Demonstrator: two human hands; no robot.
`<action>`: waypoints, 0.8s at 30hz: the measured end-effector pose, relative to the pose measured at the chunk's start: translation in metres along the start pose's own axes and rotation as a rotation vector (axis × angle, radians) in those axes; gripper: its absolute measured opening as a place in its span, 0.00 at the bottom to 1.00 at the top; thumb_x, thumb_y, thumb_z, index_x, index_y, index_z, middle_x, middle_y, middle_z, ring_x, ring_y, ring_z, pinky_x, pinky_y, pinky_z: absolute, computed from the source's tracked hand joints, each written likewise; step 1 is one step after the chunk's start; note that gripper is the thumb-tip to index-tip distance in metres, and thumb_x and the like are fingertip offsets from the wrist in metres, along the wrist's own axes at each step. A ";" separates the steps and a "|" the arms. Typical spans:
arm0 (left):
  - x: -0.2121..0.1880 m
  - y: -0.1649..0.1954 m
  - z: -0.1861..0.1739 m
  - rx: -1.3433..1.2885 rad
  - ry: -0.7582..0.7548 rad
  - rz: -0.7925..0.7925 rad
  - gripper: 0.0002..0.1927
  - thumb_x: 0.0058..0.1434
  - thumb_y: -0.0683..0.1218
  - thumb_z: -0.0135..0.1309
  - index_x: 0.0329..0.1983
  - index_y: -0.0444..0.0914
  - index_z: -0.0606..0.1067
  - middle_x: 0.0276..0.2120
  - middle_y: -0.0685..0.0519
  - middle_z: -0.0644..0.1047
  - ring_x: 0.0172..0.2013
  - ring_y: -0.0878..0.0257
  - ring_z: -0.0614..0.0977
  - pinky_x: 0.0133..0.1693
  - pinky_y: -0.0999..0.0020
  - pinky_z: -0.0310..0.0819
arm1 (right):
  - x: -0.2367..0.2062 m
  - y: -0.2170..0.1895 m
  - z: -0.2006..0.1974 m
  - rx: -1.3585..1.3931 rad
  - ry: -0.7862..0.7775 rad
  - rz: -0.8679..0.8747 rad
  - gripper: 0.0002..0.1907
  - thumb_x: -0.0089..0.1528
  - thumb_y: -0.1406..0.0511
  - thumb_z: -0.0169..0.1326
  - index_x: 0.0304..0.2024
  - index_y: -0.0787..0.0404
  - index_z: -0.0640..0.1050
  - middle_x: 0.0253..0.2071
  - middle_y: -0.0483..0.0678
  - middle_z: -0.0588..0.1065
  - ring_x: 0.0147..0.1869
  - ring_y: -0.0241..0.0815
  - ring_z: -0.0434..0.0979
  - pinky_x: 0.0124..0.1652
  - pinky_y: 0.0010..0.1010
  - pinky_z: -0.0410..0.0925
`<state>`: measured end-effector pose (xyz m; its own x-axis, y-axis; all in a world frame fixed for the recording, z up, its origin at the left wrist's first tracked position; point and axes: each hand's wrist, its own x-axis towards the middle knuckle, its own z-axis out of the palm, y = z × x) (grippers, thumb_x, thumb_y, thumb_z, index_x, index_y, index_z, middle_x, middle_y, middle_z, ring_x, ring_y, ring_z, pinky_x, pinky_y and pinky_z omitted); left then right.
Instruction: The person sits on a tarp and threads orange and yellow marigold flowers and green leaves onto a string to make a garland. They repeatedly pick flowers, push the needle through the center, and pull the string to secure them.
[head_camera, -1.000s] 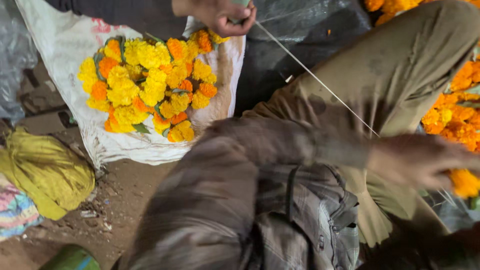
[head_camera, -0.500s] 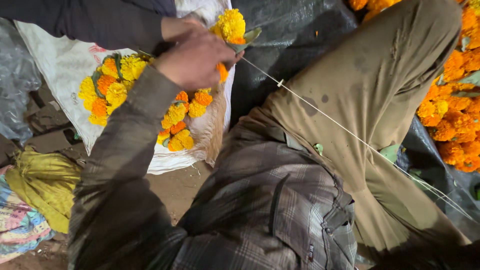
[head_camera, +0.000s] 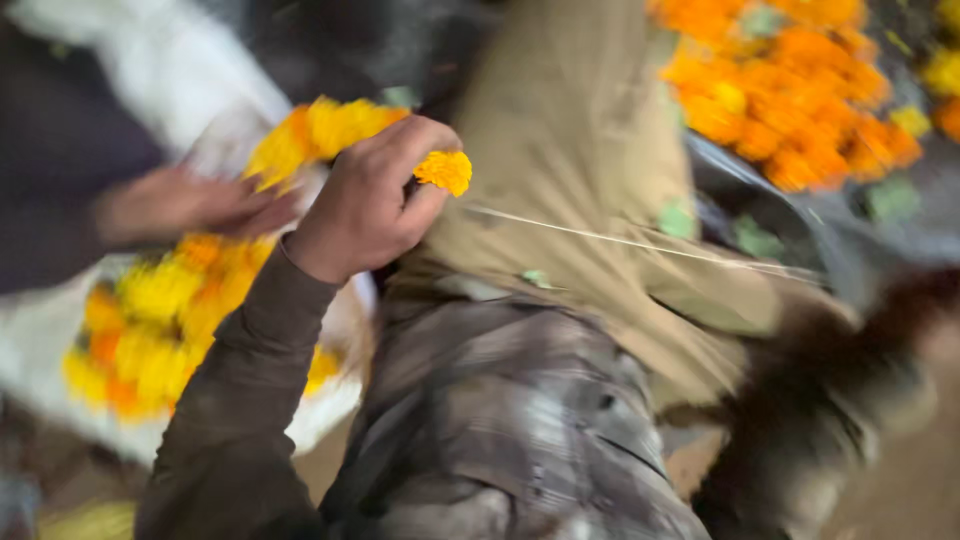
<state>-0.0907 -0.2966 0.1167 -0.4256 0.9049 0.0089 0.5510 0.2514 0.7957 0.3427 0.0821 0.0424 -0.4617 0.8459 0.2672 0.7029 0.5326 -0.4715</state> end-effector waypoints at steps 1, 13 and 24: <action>0.026 0.009 0.020 -0.036 -0.014 0.063 0.14 0.62 0.39 0.53 0.52 0.34 0.72 0.46 0.42 0.77 0.48 0.42 0.80 0.49 0.53 0.75 | -0.001 0.004 -0.003 -0.033 0.037 -0.060 0.07 0.75 0.71 0.43 0.47 0.64 0.74 0.38 0.49 0.72 0.33 0.36 0.68 0.31 0.26 0.62; 0.293 0.002 0.246 0.585 -0.428 0.390 0.09 0.57 0.41 0.54 0.41 0.36 0.77 0.41 0.40 0.75 0.42 0.38 0.78 0.38 0.44 0.73 | -0.005 -0.036 0.003 1.128 0.228 0.661 0.06 0.74 0.69 0.50 0.52 0.66 0.74 0.29 0.45 0.67 0.28 0.33 0.62 0.26 0.23 0.57; 0.443 0.074 0.490 0.078 -0.160 0.166 0.29 0.53 0.51 0.65 0.54 0.35 0.69 0.50 0.37 0.73 0.50 0.37 0.76 0.49 0.46 0.74 | 0.028 -0.018 0.022 1.656 0.189 1.014 0.10 0.68 0.65 0.54 0.47 0.65 0.73 0.24 0.44 0.65 0.26 0.34 0.60 0.26 0.26 0.56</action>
<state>0.1129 0.2916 -0.1168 -0.2089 0.9773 0.0346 0.6604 0.1149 0.7420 0.3053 0.0951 0.0398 -0.1446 0.8232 -0.5489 -0.5446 -0.5294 -0.6505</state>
